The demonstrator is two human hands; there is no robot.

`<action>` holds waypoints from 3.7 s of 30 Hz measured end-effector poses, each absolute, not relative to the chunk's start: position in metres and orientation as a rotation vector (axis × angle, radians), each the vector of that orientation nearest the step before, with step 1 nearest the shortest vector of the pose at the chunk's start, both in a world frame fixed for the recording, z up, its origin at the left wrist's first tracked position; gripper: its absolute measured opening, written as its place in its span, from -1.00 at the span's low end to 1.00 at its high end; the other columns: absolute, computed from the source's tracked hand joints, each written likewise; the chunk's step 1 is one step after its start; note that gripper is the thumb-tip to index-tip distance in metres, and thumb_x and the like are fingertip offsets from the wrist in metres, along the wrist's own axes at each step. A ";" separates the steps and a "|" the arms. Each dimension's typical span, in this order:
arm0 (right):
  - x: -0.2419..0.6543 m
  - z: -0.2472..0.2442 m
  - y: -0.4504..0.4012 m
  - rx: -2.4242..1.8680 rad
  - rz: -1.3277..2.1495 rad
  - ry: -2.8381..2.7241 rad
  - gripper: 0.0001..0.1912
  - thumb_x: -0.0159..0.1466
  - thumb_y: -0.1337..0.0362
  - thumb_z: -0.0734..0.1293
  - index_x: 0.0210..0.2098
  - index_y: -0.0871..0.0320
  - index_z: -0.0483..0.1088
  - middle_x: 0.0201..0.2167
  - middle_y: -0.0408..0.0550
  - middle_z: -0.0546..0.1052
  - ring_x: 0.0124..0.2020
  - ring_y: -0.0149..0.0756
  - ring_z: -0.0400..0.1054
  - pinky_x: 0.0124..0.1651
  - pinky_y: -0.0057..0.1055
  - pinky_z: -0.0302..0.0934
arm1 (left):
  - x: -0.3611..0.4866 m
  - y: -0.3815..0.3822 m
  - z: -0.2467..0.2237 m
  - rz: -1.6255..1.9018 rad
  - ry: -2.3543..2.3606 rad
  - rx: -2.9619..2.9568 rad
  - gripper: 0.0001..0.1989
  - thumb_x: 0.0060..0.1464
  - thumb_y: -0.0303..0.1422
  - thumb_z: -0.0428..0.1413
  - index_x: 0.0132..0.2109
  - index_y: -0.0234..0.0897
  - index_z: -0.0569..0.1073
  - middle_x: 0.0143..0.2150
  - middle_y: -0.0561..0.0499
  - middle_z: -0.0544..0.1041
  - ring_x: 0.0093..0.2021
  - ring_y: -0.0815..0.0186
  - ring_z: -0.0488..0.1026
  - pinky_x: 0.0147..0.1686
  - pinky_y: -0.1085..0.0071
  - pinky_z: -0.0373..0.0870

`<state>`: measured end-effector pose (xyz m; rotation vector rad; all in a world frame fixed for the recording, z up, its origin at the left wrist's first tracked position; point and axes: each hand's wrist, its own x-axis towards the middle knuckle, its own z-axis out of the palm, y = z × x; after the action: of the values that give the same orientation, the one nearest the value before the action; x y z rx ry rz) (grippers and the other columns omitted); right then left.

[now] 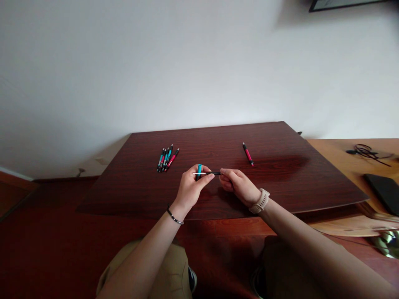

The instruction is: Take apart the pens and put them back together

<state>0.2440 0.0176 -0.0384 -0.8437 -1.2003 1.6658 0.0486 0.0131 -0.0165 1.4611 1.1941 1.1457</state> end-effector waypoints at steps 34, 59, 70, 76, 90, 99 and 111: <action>0.273 -0.025 0.032 -0.893 1.350 -1.034 -0.71 0.25 0.03 0.56 -0.25 0.06 0.50 -0.38 -0.15 0.46 -0.38 -0.35 0.31 -0.32 -0.40 0.25 | 0.043 0.005 -0.016 1.003 1.227 1.973 -0.75 0.44 -0.19 0.09 -0.12 -0.19 0.59 -0.20 -0.02 0.66 -0.21 0.22 0.56 -0.09 0.38 0.37; 0.266 -0.025 0.027 -0.886 1.233 -1.416 -0.70 0.32 0.01 0.53 -0.18 0.09 0.50 -0.35 -0.10 0.60 -0.29 -0.26 0.49 -0.15 -0.31 0.35 | 0.042 0.007 -0.014 0.829 1.291 2.302 -0.70 0.45 -0.42 -0.04 0.07 -0.24 0.58 -0.10 -0.09 0.61 -0.13 0.16 0.57 -0.11 0.28 0.42; 0.264 -0.029 0.027 -0.910 1.335 -1.354 -0.63 0.29 -0.06 0.54 -0.17 0.09 0.52 -0.36 -0.07 0.65 -0.31 -0.25 0.53 -0.19 -0.32 0.37 | 0.038 0.010 -0.021 0.882 1.237 2.343 -0.71 0.49 -0.39 -0.02 0.14 -0.20 0.57 -0.05 -0.10 0.62 -0.06 0.16 0.60 -0.03 0.26 0.48; 0.262 -0.031 0.030 -0.914 1.343 -1.277 -0.62 0.29 -0.08 0.54 -0.19 0.10 0.55 -0.36 -0.05 0.67 -0.35 -0.28 0.52 -0.22 -0.34 0.39 | 0.038 0.011 -0.020 1.017 1.219 2.306 -0.75 0.46 -0.36 0.06 0.14 -0.13 0.59 -0.02 -0.09 0.65 -0.03 0.17 0.61 0.01 0.25 0.48; 0.263 -0.028 0.028 -0.864 1.400 -0.979 -0.65 0.19 0.01 0.64 -0.20 0.07 0.58 -0.33 -0.10 0.65 -0.32 -0.36 0.48 -0.21 -0.43 0.37 | 0.030 0.021 -0.020 1.128 1.186 1.254 -0.40 0.32 0.16 0.10 -0.29 -0.34 0.58 -0.56 -0.03 0.50 -0.67 0.46 0.20 -0.66 0.47 -0.04; 0.262 -0.029 0.029 -0.873 1.316 -0.994 -0.66 0.22 0.00 0.62 -0.18 0.08 0.58 -0.33 -0.09 0.66 -0.32 -0.35 0.49 -0.22 -0.40 0.36 | 0.030 0.024 -0.019 1.261 1.194 1.310 -0.55 0.33 0.03 0.20 -0.32 -0.28 0.52 -0.51 0.05 0.48 -0.59 0.45 0.32 -0.61 0.49 0.11; 0.264 -0.034 0.032 -0.919 1.267 -1.000 -0.63 0.24 -0.04 0.59 -0.16 0.07 0.56 -0.30 -0.06 0.65 -0.30 -0.31 0.49 -0.19 -0.35 0.39 | 0.025 0.027 -0.020 1.333 1.086 1.327 -0.63 0.26 -0.10 0.28 0.09 -0.20 0.54 0.00 -0.13 0.65 -0.10 0.21 0.67 -0.33 0.45 0.44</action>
<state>0.2637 0.0318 -0.0343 -0.9191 -0.9999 1.2672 0.0246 0.0274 -0.0205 1.3271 1.0856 1.3328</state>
